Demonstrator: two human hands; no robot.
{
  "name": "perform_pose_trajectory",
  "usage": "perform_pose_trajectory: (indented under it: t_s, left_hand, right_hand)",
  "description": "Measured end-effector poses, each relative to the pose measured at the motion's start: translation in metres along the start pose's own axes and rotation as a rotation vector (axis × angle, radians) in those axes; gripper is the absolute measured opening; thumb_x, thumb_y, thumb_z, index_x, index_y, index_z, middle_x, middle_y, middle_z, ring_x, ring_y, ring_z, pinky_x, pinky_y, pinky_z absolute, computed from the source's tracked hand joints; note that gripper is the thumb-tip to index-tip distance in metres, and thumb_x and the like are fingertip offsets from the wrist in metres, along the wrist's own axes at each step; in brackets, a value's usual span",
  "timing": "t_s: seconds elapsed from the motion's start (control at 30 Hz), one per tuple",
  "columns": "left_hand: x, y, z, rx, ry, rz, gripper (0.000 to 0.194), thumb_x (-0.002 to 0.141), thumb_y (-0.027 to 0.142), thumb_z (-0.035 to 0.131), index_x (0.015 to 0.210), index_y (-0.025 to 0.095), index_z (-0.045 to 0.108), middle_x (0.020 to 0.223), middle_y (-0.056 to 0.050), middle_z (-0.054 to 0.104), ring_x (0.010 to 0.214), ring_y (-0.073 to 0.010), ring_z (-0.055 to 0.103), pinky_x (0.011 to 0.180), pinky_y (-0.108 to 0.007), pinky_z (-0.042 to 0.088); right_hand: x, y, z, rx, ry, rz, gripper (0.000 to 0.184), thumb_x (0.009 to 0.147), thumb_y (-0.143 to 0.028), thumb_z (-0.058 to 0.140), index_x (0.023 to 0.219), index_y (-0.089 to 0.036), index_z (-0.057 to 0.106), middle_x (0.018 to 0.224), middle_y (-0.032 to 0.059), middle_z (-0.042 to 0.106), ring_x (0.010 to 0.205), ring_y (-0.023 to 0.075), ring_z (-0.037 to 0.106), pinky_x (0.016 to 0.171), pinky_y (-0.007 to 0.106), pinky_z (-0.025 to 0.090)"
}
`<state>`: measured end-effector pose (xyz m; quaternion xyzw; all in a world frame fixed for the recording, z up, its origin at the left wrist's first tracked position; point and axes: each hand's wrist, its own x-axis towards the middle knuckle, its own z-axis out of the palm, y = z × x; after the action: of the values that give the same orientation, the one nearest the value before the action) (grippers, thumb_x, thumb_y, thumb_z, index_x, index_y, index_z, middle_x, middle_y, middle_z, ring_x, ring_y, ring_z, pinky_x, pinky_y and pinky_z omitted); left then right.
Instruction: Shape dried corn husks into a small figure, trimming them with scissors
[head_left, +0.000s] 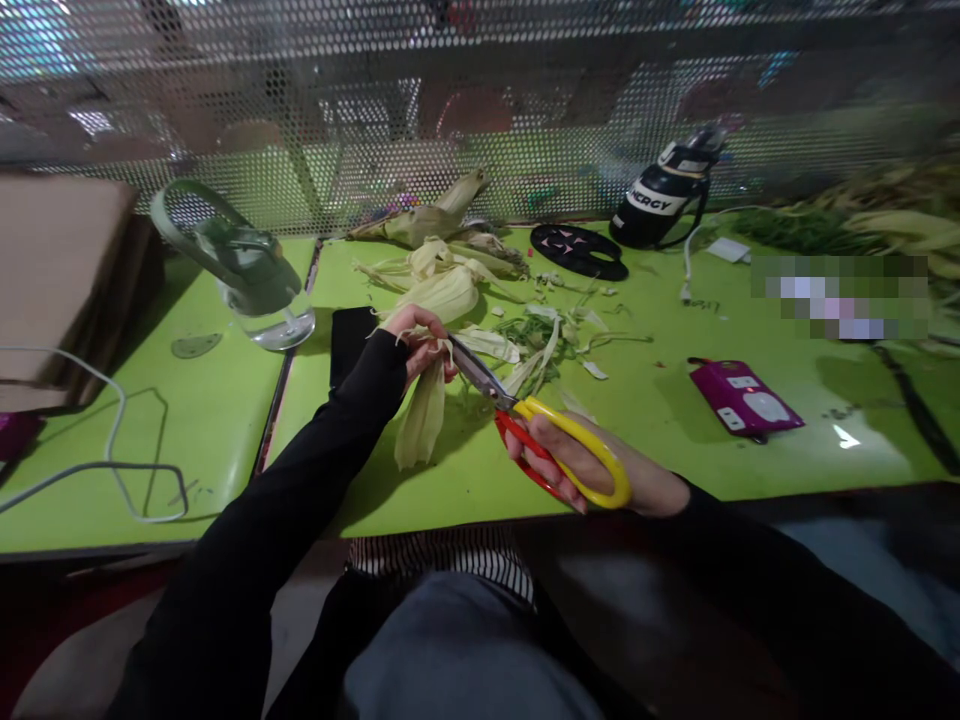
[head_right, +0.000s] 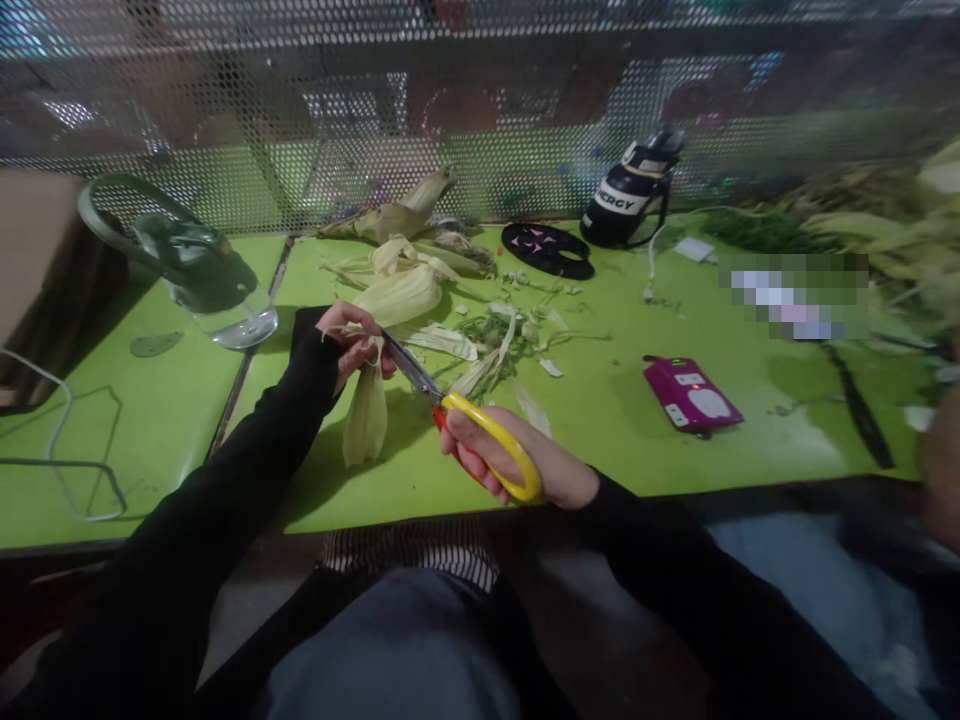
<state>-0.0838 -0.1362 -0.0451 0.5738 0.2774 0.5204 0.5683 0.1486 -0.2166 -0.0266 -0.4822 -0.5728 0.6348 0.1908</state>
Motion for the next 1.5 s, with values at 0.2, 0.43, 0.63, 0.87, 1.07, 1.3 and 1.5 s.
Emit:
perform_pose_trajectory:
  t_s: [0.2,0.43,0.63,0.87,1.07,1.3,1.5]
  left_hand:
    - [0.005,-0.002,-0.01,-0.065,0.118,-0.115,0.041,0.08,0.045,0.079,0.092,0.023,0.046,0.06,0.004,0.068,0.059,-0.0188,0.072,0.059,-0.031,0.059]
    - [0.013,-0.008,-0.027,-0.141,0.198,-0.292,0.036,0.076,0.036,0.08,0.096,0.02,0.054,0.078,-0.003,0.076,0.077,-0.0193,0.076,0.073,-0.033,0.061]
    - [0.011,-0.003,-0.01,-0.231,0.301,-0.277,0.032,0.077,0.031,0.077,0.09,0.019,0.05,0.089,-0.006,0.078,0.085,-0.0194,0.076,0.083,-0.037,0.06]
    - [0.011,-0.003,-0.01,-0.355,0.401,-0.167,0.037,0.081,0.033,0.075,0.089,0.023,0.04,0.107,-0.006,0.077,0.102,-0.0183,0.073,0.08,-0.028,0.059]
    - [0.021,-0.012,-0.017,-0.257,0.413,-0.16,0.037,0.081,0.046,0.074,0.096,0.022,0.05,0.1,-0.009,0.076,0.098,-0.0227,0.073,0.08,-0.035,0.059]
    - [0.012,-0.017,-0.008,0.106,0.216,-0.199,0.035,0.075,0.03,0.078,0.102,0.014,0.064,0.089,-0.008,0.074,0.084,-0.0216,0.071,0.076,-0.033,0.058]
    - [0.01,-0.02,-0.011,0.175,0.112,-0.257,0.028,0.079,0.011,0.063,0.106,0.014,0.063,0.08,-0.005,0.073,0.061,-0.0148,0.064,0.06,-0.028,0.053]
  right_hand:
    - [0.006,-0.002,-0.01,-0.093,0.216,0.034,0.066,0.075,-0.089,0.051,0.082,-0.023,0.054,0.051,-0.0071,0.041,0.037,0.0087,0.037,0.034,0.023,0.032]
    - [0.023,0.016,-0.083,-0.871,0.645,0.027,0.039,0.077,-0.061,0.071,0.079,-0.024,0.056,0.061,0.0018,0.051,0.052,0.0181,0.042,0.052,0.03,0.026]
    - [0.024,0.012,-0.071,-0.762,0.673,-0.301,0.041,0.084,-0.061,0.066,0.093,-0.021,0.065,0.106,0.0191,0.064,0.11,0.0377,0.055,0.082,0.046,0.048]
    - [0.065,-0.015,-0.019,-0.131,0.233,-0.145,0.089,0.074,-0.066,0.076,0.145,-0.025,0.042,0.139,0.0146,0.059,0.104,0.0247,0.066,0.086,0.039,0.056]
    - [0.095,-0.018,-0.012,0.112,0.235,-0.268,0.044,0.07,-0.05,0.083,0.096,-0.02,0.064,0.092,0.0003,0.067,0.076,0.0123,0.06,0.067,0.025,0.05]
    - [0.113,-0.023,0.002,-0.093,0.343,-0.398,0.043,0.078,-0.059,0.073,0.095,-0.022,0.058,0.091,0.0021,0.066,0.081,0.0169,0.06,0.074,0.03,0.05]
    - [0.116,-0.014,-0.002,-0.05,0.353,-0.41,0.039,0.083,-0.058,0.067,0.095,-0.022,0.06,0.088,0.001,0.062,0.076,0.0151,0.055,0.071,0.028,0.046]
